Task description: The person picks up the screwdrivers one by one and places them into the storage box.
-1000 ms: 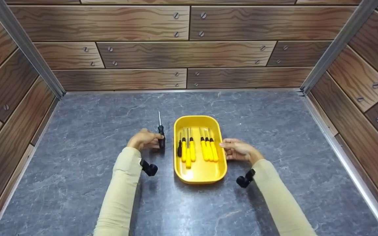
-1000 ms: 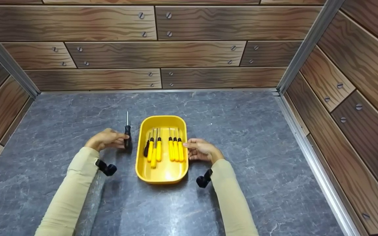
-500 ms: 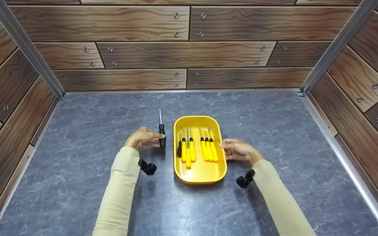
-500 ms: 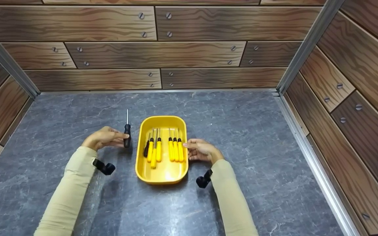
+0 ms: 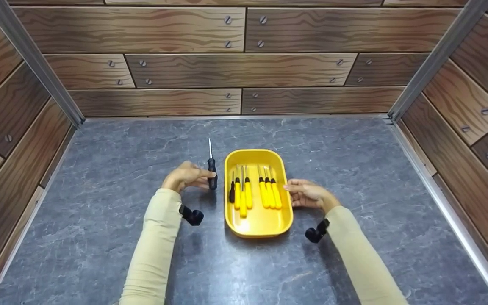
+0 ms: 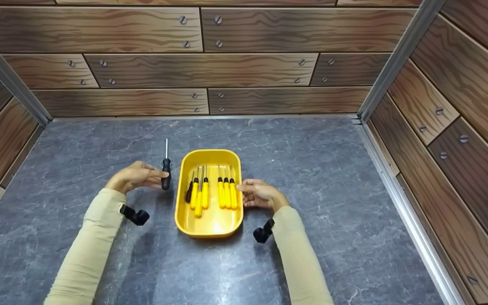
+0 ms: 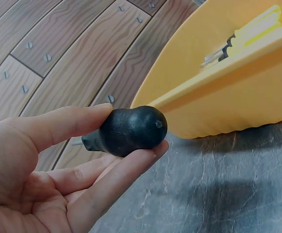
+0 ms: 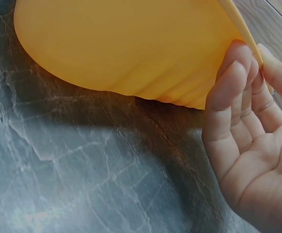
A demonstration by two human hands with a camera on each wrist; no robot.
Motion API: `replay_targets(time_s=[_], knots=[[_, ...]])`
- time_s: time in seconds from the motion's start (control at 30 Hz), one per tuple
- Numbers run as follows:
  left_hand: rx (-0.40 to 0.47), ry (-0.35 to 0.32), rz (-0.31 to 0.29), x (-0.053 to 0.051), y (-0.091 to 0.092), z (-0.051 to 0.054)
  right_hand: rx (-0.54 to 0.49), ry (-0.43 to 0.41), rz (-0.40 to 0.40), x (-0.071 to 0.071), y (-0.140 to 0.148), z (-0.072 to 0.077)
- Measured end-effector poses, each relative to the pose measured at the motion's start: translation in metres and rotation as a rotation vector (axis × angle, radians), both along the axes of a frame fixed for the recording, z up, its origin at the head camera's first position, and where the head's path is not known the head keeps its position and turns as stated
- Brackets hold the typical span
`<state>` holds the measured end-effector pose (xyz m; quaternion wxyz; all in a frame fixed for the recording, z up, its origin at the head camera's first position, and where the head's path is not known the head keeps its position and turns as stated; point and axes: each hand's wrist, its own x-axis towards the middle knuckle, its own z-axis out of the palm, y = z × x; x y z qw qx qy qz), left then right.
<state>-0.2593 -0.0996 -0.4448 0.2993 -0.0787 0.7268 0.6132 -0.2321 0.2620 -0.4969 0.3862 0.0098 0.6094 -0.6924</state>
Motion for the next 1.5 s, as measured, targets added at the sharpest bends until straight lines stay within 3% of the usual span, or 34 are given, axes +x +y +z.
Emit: replay_targets(time_s=[0.37, 1.5], knots=[[0.028, 0.007, -0.037, 0.001, 0.007, 0.008, -0.002, -0.006, 0.008, 0.0, 0.0, -0.001], [-0.061, 0.022, -0.106, 0.002, 0.037, 0.022, 0.015, -0.001, -0.005, 0.0, 0.0, 0.0]])
